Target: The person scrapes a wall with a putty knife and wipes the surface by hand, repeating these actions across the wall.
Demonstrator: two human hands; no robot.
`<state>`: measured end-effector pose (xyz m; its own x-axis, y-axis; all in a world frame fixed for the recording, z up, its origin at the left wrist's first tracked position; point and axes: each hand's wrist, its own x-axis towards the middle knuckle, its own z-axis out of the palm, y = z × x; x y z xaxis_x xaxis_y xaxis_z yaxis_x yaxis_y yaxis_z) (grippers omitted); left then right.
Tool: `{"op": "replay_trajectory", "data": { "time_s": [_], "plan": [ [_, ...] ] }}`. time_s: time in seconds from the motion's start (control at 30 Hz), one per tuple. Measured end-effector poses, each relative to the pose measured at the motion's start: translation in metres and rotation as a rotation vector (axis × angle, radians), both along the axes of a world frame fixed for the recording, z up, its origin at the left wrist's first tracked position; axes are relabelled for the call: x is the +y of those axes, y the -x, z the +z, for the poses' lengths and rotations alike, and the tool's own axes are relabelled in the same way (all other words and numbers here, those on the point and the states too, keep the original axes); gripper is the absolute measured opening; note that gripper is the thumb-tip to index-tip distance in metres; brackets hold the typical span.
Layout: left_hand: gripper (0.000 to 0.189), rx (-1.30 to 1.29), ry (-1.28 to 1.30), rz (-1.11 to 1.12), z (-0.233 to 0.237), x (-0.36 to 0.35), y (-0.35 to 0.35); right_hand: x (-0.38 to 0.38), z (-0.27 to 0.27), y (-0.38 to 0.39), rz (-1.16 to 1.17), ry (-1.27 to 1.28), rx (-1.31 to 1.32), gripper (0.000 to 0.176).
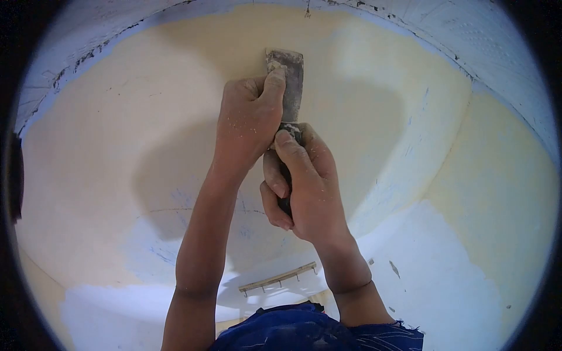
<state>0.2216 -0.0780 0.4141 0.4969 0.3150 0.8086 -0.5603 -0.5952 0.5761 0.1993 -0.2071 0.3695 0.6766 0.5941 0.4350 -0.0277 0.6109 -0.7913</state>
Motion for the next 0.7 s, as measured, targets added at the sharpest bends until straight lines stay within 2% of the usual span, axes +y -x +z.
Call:
{"op": "replay_trajectory", "data": {
  "time_s": [0.07, 0.1, 0.17, 0.2, 0.27, 0.4, 0.5, 0.57, 0.7],
  "plan": [
    [0.048, 0.053, 0.056, -0.052, 0.002, -0.002, 0.002, 0.001, -0.001, 0.001, 0.026, -0.036, -0.022, 0.02],
    [0.048, 0.055, 0.059, -0.056, -0.005, -0.002, 0.0, 0.006, -0.006, 0.006, -0.057, 0.01, 0.013, 0.019],
    [0.049, -0.031, -0.016, 0.132, -0.025, -0.001, 0.0, 0.009, -0.018, 0.012, -0.14, 0.048, 0.038, 0.02],
    [0.049, -0.034, -0.019, 0.132, -0.032, -0.001, 0.007, 0.009, -0.026, 0.016, -0.117, 0.063, 0.039, 0.02],
    [0.05, 0.19, 0.118, 0.034, -0.041, -0.001, 0.024, 0.011, -0.042, 0.019, -0.088, 0.091, 0.025, 0.02],
    [0.052, 0.185, 0.102, 0.031, -0.027, 0.001, 0.02, 0.01, -0.029, 0.016, -0.063, 0.054, 0.031, 0.02],
    [0.052, 0.078, 0.047, 0.035, -0.012, 0.002, 0.011, 0.006, -0.011, 0.007, -0.078, 0.061, -0.002, 0.019],
    [0.052, 0.092, 0.07, 0.0, -0.008, 0.0, 0.011, 0.002, -0.009, 0.002, 0.012, 0.043, -0.065, 0.02],
    [0.052, 0.033, 0.026, 0.117, -0.032, 0.0, 0.013, 0.011, -0.032, 0.012, -0.095, 0.068, -0.005, 0.018]
  ]
}}
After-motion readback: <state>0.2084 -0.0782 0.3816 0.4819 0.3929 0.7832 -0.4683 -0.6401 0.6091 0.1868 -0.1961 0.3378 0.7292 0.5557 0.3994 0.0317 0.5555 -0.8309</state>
